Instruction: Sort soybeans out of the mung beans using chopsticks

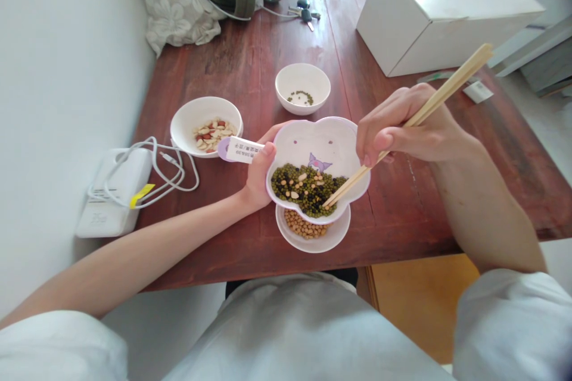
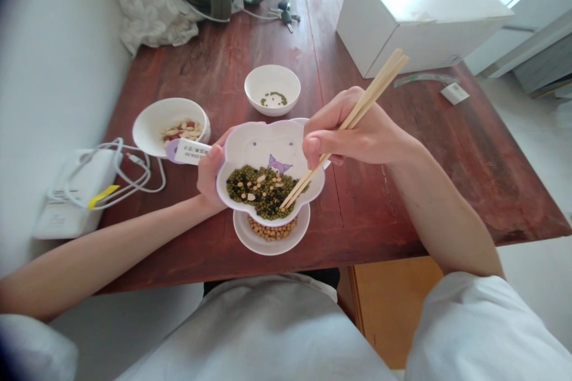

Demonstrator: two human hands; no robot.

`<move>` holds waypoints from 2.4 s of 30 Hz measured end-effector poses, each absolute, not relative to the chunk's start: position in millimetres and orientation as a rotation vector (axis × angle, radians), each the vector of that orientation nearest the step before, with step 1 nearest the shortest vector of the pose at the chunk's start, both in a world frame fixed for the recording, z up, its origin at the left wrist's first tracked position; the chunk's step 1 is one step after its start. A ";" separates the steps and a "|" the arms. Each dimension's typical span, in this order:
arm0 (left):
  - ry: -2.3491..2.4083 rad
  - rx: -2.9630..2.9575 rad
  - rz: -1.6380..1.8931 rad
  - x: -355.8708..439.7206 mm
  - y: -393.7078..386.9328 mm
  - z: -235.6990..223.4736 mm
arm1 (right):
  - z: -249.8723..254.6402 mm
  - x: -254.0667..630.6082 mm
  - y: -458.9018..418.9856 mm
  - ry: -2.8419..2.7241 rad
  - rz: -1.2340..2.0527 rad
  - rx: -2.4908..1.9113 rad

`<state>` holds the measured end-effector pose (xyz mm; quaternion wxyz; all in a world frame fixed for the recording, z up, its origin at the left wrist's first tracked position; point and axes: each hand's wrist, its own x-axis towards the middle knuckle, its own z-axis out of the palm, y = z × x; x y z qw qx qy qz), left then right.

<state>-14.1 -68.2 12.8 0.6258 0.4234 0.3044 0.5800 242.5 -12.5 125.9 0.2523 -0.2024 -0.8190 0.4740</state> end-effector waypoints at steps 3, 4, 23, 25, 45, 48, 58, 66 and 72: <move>0.714 0.983 1.326 -13.9 -67.6 13.6 | 123.7 241.0 -13.1 -2.217 1.323 -0.546; 0.725 0.987 1.324 -13.9 -67.5 14.3 | 123.3 240.5 -13.4 -2.216 1.327 -0.547; 0.708 0.974 1.331 -14.1 -69.0 16.9 | 127.5 237.9 -17.7 -2.206 1.351 -0.501; 0.692 0.980 1.334 -14.1 -68.8 16.7 | 128.1 238.5 -17.3 -2.218 1.335 -0.505; 0.796 0.989 1.294 -15.3 -69.0 15.7 | 137.6 249.5 -14.3 -2.177 1.174 -0.556; 0.760 0.983 1.308 -15.3 -69.4 17.1 | 140.5 251.7 -12.4 -2.238 1.096 -0.614; 0.754 0.976 1.310 -15.3 -70.3 16.7 | 133.1 248.1 -9.7 -2.275 1.199 -0.638; 0.805 0.988 1.293 -15.1 -69.1 17.2 | 128.3 245.8 -10.0 -2.240 1.269 -0.569; 0.804 0.985 1.289 -15.0 -69.6 16.5 | 125.7 243.3 -10.5 -2.227 1.304 -0.566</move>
